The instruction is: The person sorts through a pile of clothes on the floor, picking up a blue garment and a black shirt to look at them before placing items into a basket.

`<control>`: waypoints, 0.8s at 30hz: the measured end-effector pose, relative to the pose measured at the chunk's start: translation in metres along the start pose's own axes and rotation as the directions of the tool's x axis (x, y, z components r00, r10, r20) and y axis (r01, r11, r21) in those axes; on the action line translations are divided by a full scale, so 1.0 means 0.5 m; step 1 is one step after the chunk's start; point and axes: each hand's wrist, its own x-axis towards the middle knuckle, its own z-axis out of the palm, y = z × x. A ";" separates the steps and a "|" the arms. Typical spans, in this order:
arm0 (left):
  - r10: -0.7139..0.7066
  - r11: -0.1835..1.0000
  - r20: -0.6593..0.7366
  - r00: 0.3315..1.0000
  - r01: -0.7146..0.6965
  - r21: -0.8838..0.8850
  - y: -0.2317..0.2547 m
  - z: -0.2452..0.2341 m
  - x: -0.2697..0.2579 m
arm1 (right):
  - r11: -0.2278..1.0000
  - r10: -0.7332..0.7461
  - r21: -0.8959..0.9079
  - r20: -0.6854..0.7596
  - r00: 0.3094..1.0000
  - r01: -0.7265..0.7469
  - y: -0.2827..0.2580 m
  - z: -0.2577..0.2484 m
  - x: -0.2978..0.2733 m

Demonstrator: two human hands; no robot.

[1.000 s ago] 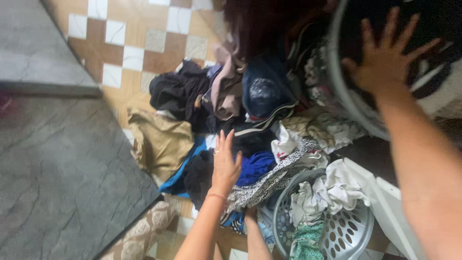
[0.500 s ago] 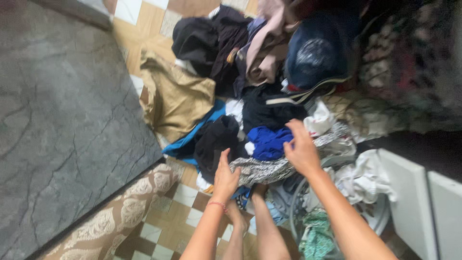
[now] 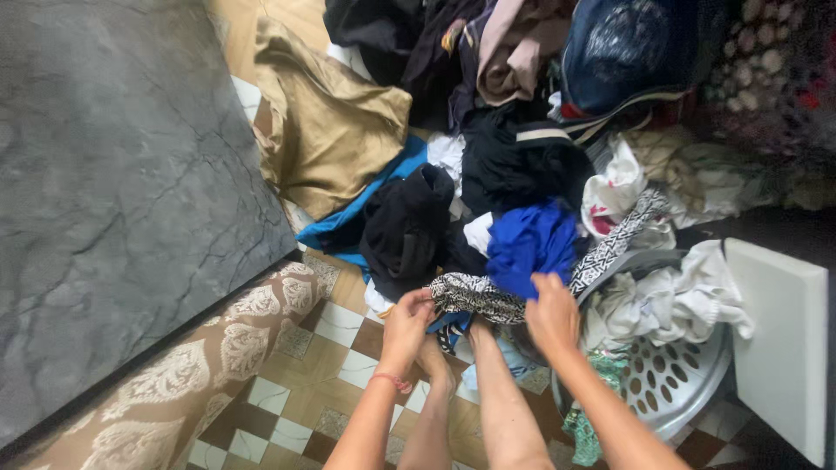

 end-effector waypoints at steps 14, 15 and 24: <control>0.048 0.892 -0.059 0.997 -0.070 -0.447 0.200 -0.099 -0.182 | 0.879 -0.373 0.307 -0.033 0.927 0.364 -0.146 -0.130 -0.381; 0.042 0.953 -0.165 0.985 -0.089 -0.291 0.198 -0.116 -0.190 | 0.889 -0.283 0.346 -0.095 0.954 0.299 -0.145 -0.146 -0.369; -0.066 0.571 -0.462 0.885 -0.346 -0.744 0.258 -0.245 -0.262 | 0.299 0.462 0.954 -0.149 0.874 0.004 -0.051 -0.261 -0.268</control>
